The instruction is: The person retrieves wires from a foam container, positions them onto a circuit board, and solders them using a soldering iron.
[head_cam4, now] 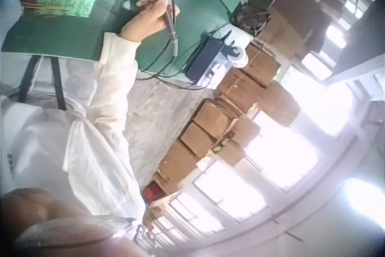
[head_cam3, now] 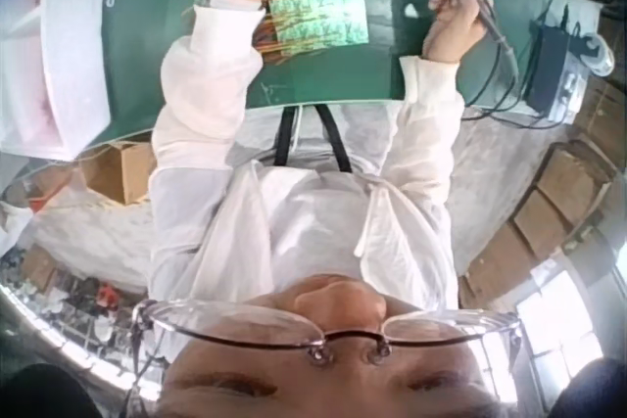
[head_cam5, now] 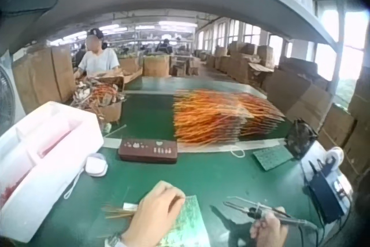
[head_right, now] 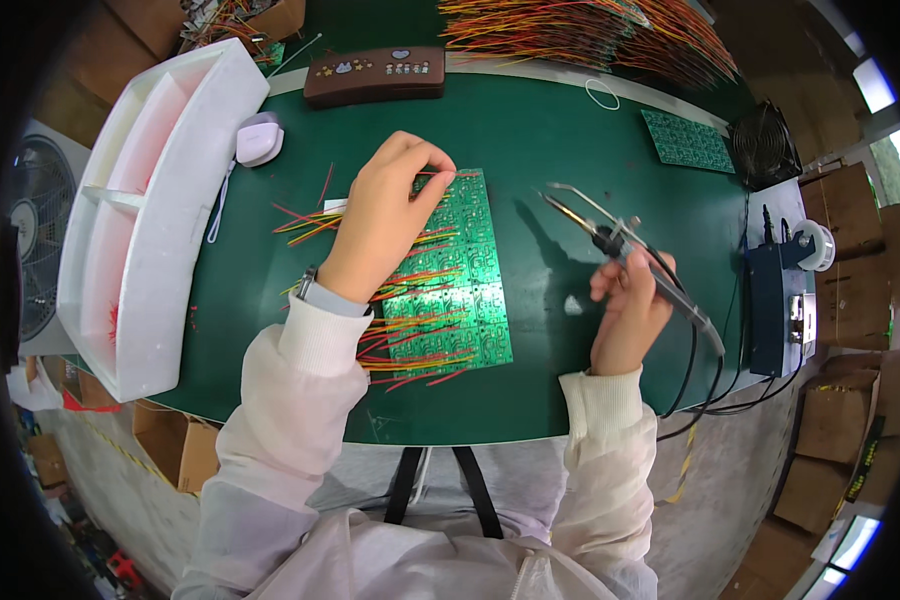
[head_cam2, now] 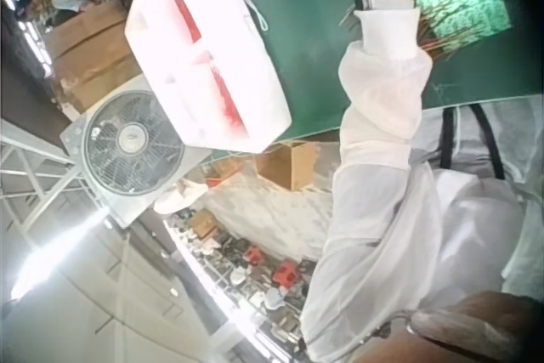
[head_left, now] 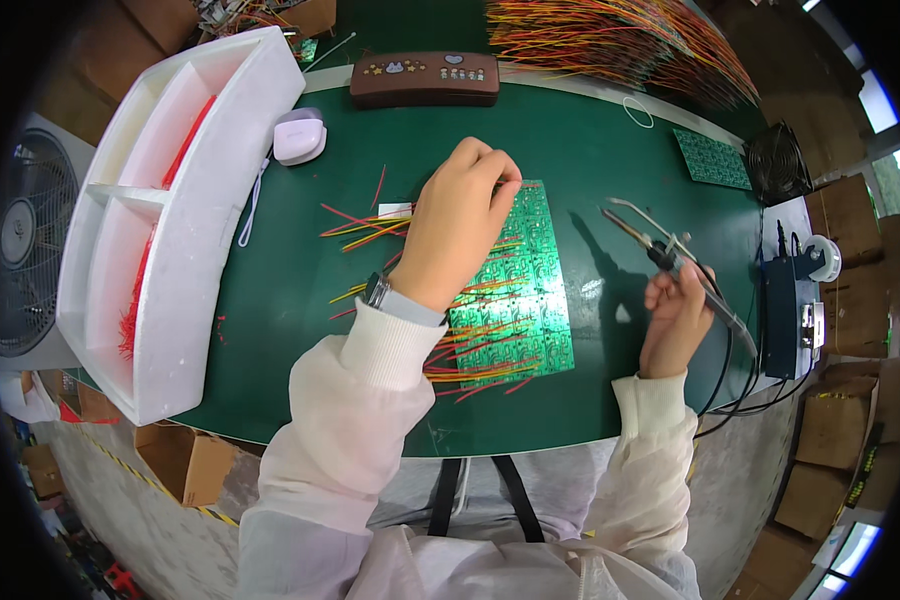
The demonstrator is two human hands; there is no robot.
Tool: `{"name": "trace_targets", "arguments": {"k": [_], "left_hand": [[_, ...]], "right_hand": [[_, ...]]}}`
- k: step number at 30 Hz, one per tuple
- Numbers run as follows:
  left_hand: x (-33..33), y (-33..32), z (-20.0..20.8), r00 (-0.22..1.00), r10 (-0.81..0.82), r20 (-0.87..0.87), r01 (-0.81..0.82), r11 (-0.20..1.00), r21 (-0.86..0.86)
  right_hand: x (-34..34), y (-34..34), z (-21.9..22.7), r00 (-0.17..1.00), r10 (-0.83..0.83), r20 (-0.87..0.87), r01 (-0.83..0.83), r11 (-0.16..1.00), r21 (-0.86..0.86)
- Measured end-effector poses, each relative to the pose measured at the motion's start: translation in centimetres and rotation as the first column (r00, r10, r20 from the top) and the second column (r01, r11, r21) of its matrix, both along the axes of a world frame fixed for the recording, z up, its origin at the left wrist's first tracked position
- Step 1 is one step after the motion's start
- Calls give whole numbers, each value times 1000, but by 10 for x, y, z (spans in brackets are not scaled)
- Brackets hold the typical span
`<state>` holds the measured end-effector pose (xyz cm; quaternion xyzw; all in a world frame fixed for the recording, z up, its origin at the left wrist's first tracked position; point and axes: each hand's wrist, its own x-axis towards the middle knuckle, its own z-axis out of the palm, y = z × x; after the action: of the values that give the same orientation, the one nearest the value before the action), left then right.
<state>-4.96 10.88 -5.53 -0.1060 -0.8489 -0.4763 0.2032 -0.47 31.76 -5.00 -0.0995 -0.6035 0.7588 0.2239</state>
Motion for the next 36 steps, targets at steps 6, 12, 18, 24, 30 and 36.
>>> {"name": "trace_targets", "arguments": {"k": [6,12,18,24,30,36], "left_hand": [[5,0,0,999,6,-50,-12,992,-122],[2,2,-7,1000,-4,6,4,999,-39],[0,4,-6,999,-2,45,3,1000,-26],[0,6,-9,998,49,-28,-52,990,-131],[0,5,-10,999,32,-31,-38,978,-204],[0,6,-11,999,35,-39,-43,975,-219]], "right_hand": [[-32,-22,-2,991,122,-54,-114,983,142],[-39,-21,-4,995,68,-79,-49,976,213],[-34,-21,-2,995,55,-79,-43,987,153],[-34,-19,-4,997,44,-66,-34,988,150],[-33,-20,-4,994,76,-80,-62,986,157],[-33,-20,-7,993,88,-80,-75,986,150]]}}
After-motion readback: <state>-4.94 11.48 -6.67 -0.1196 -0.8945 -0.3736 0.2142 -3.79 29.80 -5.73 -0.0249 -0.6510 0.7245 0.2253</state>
